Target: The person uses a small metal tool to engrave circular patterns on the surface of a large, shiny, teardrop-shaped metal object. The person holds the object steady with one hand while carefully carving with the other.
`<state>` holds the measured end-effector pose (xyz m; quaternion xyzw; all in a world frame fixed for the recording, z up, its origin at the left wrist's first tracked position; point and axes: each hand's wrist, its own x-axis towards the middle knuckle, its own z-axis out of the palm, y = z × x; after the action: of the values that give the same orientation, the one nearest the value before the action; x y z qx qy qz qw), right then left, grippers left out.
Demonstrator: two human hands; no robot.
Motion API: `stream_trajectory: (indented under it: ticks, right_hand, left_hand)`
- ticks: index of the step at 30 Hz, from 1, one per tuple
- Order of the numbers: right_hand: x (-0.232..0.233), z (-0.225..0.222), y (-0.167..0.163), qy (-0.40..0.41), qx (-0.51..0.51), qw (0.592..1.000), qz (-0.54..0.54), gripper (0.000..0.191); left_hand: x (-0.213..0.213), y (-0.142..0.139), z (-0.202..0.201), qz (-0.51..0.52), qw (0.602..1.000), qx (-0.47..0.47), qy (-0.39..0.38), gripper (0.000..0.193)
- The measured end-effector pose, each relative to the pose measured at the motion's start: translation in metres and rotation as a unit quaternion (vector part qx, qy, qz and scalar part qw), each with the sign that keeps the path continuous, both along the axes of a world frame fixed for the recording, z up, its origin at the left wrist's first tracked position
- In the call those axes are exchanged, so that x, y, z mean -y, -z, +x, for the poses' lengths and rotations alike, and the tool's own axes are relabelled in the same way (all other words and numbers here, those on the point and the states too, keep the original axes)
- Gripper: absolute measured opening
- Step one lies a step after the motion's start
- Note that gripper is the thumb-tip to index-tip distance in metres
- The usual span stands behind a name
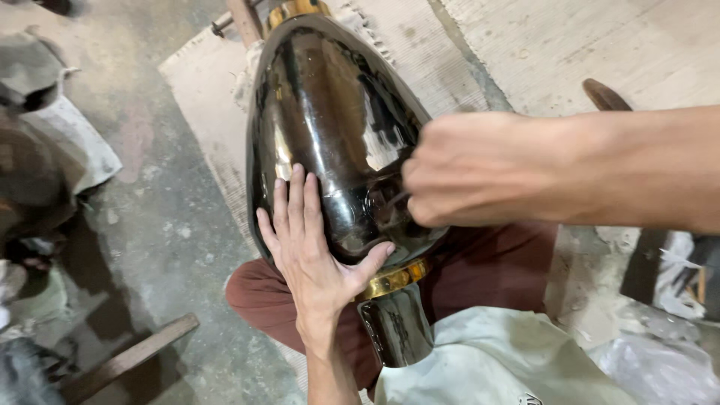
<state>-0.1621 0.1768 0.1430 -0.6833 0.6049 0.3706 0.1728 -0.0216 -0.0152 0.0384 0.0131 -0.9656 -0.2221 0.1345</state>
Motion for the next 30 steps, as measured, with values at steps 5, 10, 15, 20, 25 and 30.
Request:
stream_trajectory:
  ticks: [5,10,15,20,25,30]
  right_hand:
    - [-0.063,0.0,0.031,0.463,0.188,0.866,-0.006,0.041]
    - [-0.119,0.018,0.087,0.504,0.29,0.696,-0.422,0.026]
    - [-0.131,0.033,0.111,0.667,0.289,0.587,-0.356,0.045]
    - [-0.131,0.034,0.102,0.615,0.315,0.566,-0.45,0.046]
    - [-0.136,0.025,0.098,0.513,0.34,0.567,-0.547,0.041]
    - [-0.137,0.017,0.095,0.495,0.31,0.613,-0.532,0.045]
  left_hand:
    - [-0.016,0.002,0.003,-0.032,0.999,-0.001,-0.028,0.114]
    - [-0.065,0.009,-0.01,-0.085,0.995,-0.021,-0.049,0.111]
    - [-0.104,0.012,-0.027,-0.12,0.989,0.03,-0.085,0.118]
    - [-0.114,0.015,-0.037,-0.141,0.983,0.009,-0.117,0.121]
    - [-0.117,0.016,-0.037,-0.141,0.982,0.005,-0.129,0.122]
    - [-0.119,0.016,-0.037,-0.144,0.981,-0.008,-0.128,0.122]
